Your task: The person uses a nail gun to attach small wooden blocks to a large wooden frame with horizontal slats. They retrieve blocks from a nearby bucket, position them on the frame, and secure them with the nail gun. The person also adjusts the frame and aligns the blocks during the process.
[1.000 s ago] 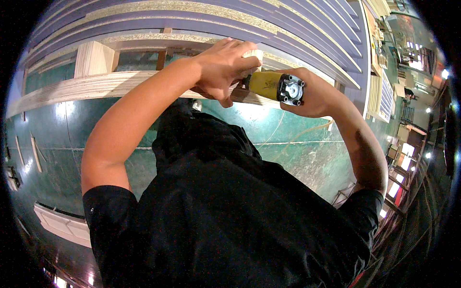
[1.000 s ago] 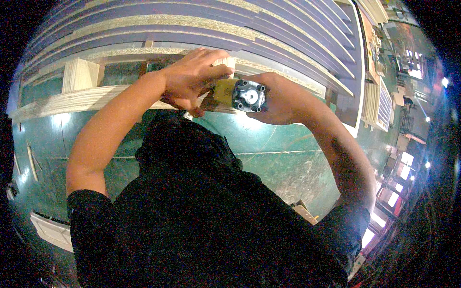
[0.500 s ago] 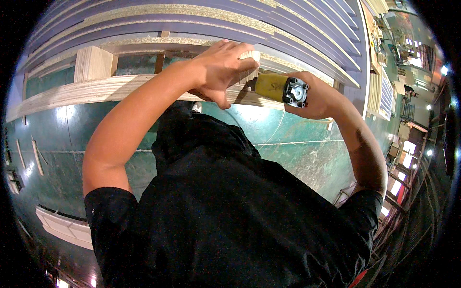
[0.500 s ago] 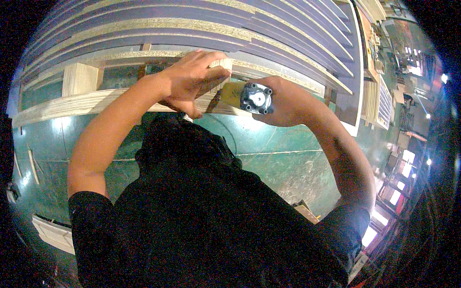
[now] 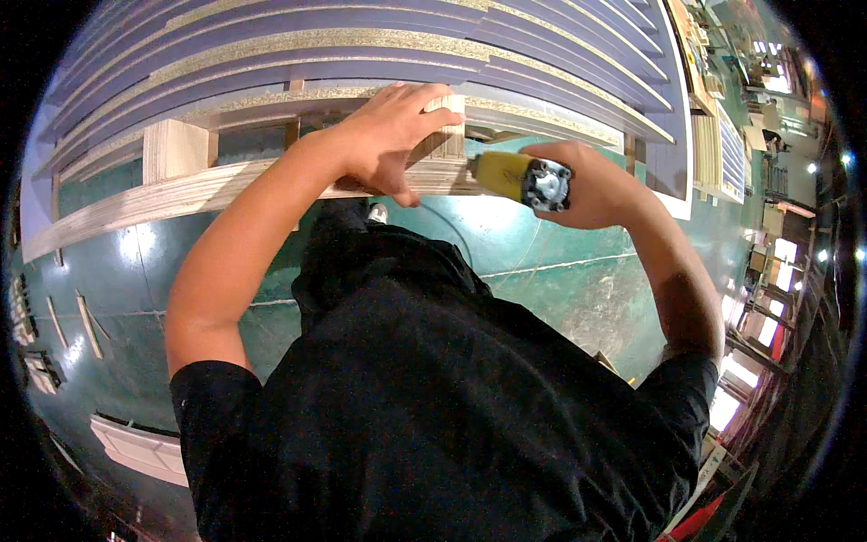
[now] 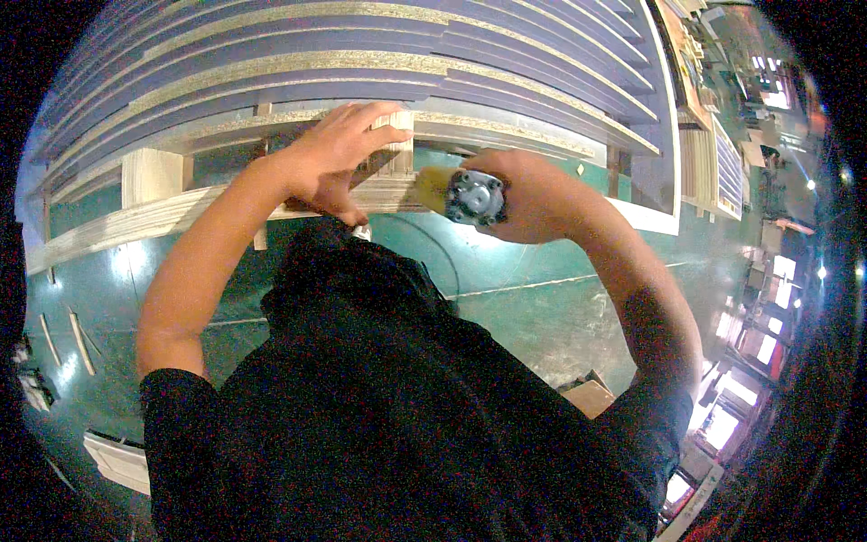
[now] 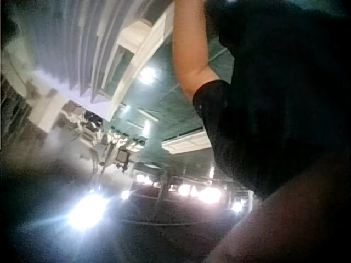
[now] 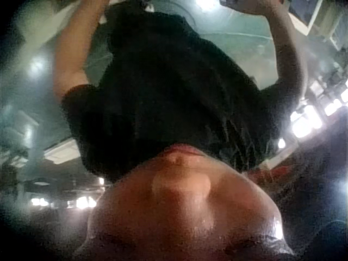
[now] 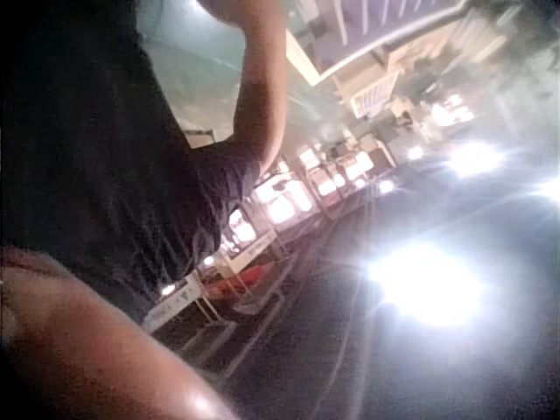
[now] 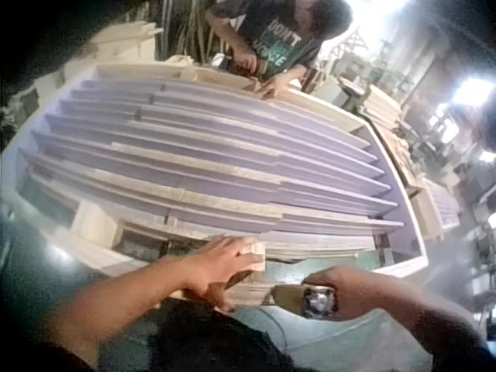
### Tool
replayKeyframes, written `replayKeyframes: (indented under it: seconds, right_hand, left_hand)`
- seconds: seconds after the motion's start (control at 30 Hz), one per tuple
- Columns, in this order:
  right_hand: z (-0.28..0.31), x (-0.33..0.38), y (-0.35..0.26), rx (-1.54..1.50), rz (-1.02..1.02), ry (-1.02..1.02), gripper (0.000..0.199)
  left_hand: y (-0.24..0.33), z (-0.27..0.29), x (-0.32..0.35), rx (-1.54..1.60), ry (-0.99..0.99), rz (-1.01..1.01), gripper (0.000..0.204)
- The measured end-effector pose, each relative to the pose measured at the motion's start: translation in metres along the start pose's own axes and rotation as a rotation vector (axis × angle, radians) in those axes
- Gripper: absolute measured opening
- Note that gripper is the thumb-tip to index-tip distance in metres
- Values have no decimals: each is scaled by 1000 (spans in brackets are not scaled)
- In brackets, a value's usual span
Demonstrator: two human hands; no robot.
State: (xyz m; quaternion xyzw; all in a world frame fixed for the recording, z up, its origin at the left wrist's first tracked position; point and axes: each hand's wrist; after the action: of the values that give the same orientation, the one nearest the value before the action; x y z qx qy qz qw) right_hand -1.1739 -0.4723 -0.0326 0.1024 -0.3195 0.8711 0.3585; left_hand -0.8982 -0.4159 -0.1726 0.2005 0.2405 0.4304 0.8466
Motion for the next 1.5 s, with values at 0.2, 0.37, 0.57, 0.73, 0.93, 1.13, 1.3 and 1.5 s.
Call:
replayKeyframes:
  seconds: [0.2, 0.37, 0.57, 0.73, 0.93, 1.13, 1.3, 1.5]
  right_hand:
    - [-7, 47, 43, -44, 19, -9, 54]
    - [-5, 59, 66, -68, -258, 56, 41]
    - [-13, 63, 95, -139, -222, 70, 26]
    - [-26, 69, 90, -223, -369, 31, 25]
    - [-28, 72, 99, -304, -281, 95, 28]
    - [-19, 82, 85, -351, -277, 169, 25]
    - [-22, 77, 87, -314, -367, 134, 24]
    - [-22, 79, 88, -401, -316, 164, 22]
  left_hand:
    - [19, 17, -2, -79, -13, 40, 122]
    - [89, 138, -9, 167, 194, -269, 54]
    - [195, 226, 30, 235, -376, -828, 48]
    - [243, 239, 63, 255, -693, -949, 44]
    - [295, 267, 84, 246, -878, -959, 43]
    - [309, 266, 101, 410, -844, -875, 42]
    - [301, 267, 101, 487, -790, -826, 42]
    - [297, 264, 99, 506, -761, -812, 41]
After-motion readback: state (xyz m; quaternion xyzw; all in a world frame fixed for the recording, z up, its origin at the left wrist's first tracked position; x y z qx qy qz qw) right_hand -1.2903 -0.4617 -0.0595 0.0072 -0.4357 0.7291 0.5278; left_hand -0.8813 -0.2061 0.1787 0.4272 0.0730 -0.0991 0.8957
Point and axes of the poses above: each hand's wrist, its own x-axis away from the middle knuckle, its own z-axis out of the back of the hand, y = z × x, and after that the axes turned 11 degrees about y, right-handed
